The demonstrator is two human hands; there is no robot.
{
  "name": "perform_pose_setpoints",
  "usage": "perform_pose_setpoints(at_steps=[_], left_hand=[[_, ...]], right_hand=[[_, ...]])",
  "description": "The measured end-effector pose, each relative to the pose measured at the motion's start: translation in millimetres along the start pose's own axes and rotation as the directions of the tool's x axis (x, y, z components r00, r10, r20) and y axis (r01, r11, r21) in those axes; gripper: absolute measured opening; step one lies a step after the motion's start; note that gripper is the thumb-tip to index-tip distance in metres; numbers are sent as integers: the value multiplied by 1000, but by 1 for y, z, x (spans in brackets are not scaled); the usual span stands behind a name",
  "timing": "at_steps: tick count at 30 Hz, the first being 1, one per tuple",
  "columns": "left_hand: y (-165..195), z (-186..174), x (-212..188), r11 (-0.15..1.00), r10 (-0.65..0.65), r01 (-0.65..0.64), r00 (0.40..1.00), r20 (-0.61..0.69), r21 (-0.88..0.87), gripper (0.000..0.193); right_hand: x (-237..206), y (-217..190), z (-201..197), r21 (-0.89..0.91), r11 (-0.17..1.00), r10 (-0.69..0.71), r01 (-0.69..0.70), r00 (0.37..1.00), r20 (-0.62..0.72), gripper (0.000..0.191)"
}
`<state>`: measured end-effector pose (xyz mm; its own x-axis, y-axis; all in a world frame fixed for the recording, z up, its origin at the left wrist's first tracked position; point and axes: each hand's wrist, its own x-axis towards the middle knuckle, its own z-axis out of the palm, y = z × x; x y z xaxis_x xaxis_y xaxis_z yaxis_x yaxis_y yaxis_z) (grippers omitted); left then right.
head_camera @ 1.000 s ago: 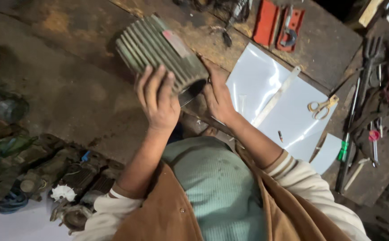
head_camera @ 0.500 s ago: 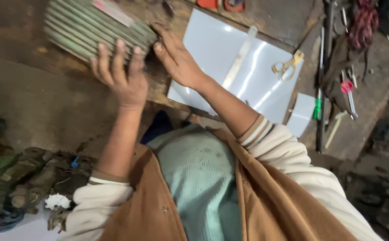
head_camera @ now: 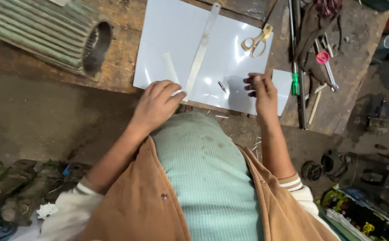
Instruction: The person lays a white plastic sheet on a workbench, aligns a steel ruler on it, and marks measurement lines on the sheet with a pencil. They then pick up a micrometer and measure a small metal component, holding the part and tool together at the bench.
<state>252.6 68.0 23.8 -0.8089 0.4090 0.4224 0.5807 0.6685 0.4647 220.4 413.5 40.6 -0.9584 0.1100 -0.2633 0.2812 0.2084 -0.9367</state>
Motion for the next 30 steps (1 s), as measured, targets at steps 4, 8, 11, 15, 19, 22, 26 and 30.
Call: perform_pose_setpoints(at_steps=[4, 8, 11, 15, 19, 22, 26, 30], left_hand=[[6, 25, 16, 987, -159, 158, 986, 59, 26, 27], [-3, 27, 8, 976, -177, 162, 980, 92, 148, 41], [-1, 26, -11, 969, -20, -3, 996, 90, 247, 60], [2, 24, -29, 958, 2, -46, 988, 152, 283, 41], [15, 12, -34, 987, -57, 50, 997, 42, 155, 22], [27, -6, -32, 962, -254, 242, 963, -89, -130, 16], [45, -27, -30, 575, -686, 585, 726, 53, -571, 9], [56, -36, -30, 471, -709, 487, 705, 13, -736, 16]], right_hand=[[-31, 27, 10, -151, 988, -11, 17, 999, 36, 28], [-63, 36, 22, -165, 984, -46, 69, 989, 138, 25], [-75, 37, 28, -166, 985, -17, 49, 981, 194, 24], [-77, 36, 32, -194, 979, -18, 56, 982, 190, 23], [-66, 33, 27, -307, 926, -175, 220, 970, 166, 21], [-36, 32, 19, -413, 835, -348, 365, 930, 119, 18], [31, 38, 7, -771, 457, -649, 445, 759, 53, 37], [82, 43, -1, -815, 429, -562, 390, 821, 97, 37]])
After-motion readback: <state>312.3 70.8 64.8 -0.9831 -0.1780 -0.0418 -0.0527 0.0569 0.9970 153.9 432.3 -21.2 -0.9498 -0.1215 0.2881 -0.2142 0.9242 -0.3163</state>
